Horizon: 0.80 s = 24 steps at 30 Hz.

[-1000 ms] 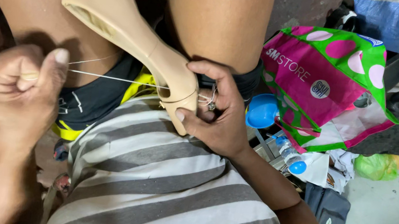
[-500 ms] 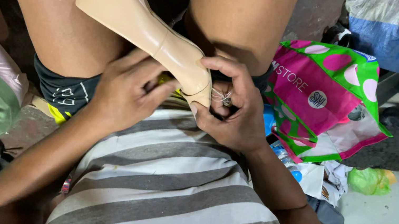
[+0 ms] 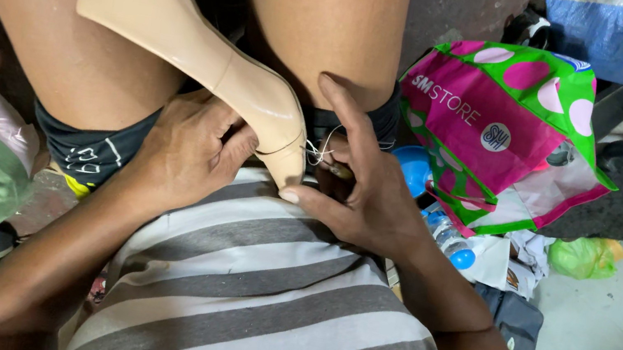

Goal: The person stitches the upper part of a beige high-heeled shoe using a needle and white thread while holding the shoe in their lap.

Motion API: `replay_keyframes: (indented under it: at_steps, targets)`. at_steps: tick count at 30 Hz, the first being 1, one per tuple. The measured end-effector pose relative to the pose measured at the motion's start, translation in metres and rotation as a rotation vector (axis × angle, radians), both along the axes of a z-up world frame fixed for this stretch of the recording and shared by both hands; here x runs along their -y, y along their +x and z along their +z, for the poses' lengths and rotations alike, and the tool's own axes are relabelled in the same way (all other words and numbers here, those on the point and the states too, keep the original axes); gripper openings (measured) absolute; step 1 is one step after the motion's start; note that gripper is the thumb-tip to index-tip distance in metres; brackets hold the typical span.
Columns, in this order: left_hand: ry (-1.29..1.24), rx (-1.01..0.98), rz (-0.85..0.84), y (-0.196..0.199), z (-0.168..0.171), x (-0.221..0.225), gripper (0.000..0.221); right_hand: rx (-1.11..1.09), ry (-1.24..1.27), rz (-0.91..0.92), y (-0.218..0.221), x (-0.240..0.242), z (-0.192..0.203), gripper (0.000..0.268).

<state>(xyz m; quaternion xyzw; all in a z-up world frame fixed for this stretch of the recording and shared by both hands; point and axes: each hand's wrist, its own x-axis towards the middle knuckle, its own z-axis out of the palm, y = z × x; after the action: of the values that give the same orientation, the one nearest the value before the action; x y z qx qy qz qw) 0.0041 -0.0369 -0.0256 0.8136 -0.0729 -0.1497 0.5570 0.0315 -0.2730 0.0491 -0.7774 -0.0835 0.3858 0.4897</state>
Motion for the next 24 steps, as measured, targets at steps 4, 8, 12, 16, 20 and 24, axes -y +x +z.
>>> replay_keyframes:
  at_steps: [4,8,12,16,20,24]
  targets:
    - [0.049,0.063,-0.045,0.002,0.0,-0.004,0.019,0.08,-0.256,0.188,0.008,0.02,0.01,0.11]
    - [0.087,0.086,-0.055,0.002,0.0,-0.003,0.017,0.255,-0.424,0.386,0.022,0.037,0.025,0.101]
    - [0.072,0.064,-0.058,0.001,0.0,-0.005,0.016,0.405,-0.293,0.224,0.03,0.034,0.032,0.08]
    - [0.185,0.138,-0.038,0.0,-0.001,-0.006,0.016,0.438,0.038,0.061,0.017,0.009,0.008,0.07]
    - [0.413,0.366,0.063,-0.007,0.014,-0.011,0.02,0.223,-0.086,0.069,0.014,0.011,-0.007,0.047]
    - [-0.576,-0.51,0.383,-0.017,0.012,-0.018,0.011,0.108,0.104,0.013,0.023,0.036,-0.009,0.013]
